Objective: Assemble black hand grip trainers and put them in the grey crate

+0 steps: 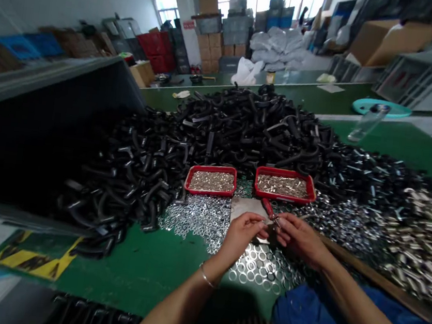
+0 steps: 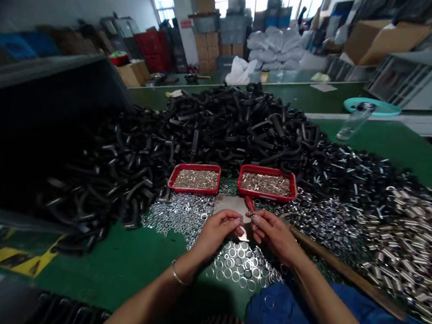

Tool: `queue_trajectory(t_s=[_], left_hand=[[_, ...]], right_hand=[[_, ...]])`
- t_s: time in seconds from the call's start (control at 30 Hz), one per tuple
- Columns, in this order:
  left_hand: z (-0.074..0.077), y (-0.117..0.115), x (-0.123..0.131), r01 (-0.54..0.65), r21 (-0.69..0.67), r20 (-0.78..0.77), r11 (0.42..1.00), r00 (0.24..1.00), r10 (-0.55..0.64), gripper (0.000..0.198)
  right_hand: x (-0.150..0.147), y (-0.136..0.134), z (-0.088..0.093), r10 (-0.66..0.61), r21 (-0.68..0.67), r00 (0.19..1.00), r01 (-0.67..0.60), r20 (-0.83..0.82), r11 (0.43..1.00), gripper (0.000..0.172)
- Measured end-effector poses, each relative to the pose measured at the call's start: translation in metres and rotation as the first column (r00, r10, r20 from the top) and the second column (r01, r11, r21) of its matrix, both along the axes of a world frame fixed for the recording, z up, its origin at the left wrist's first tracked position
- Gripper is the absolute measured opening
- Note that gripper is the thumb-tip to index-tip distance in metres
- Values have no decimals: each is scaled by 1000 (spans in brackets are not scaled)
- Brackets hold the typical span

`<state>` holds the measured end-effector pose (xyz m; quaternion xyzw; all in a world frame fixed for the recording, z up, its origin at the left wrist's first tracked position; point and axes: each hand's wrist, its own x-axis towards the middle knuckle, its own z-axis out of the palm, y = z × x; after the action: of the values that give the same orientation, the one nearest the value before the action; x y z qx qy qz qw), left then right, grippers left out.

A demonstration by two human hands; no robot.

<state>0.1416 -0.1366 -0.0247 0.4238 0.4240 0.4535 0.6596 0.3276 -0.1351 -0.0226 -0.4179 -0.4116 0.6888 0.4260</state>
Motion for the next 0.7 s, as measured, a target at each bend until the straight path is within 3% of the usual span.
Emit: queue_trajectory(t_s=[0.1,0.3,0.37,0.53,0.7], left_hand=[[-6,-4,-9,-87,-61,15,994,996,88,35],[-19,-12,-15,-123,-103,44,987,991,128,36],[-22,-14,-15,-130,-110,39,985,990,135,35],[-30,-22,-12,-181,-130,-28,975,983,179,34],[-32,-26,-2,-169,-195,-2,966,985,172,37]], right_hand=[[-18,0,-9,104,-56,990,-109,-90,992,28],[-19,-3,-17,205,-48,979,-204,8,978,33],[-16,-3,-20,187,-54,982,-185,31,981,31],[-15,-2,-28,-20,-38,997,23,69,999,31],[-12,-4,-25,107,-53,987,-114,-119,992,22]])
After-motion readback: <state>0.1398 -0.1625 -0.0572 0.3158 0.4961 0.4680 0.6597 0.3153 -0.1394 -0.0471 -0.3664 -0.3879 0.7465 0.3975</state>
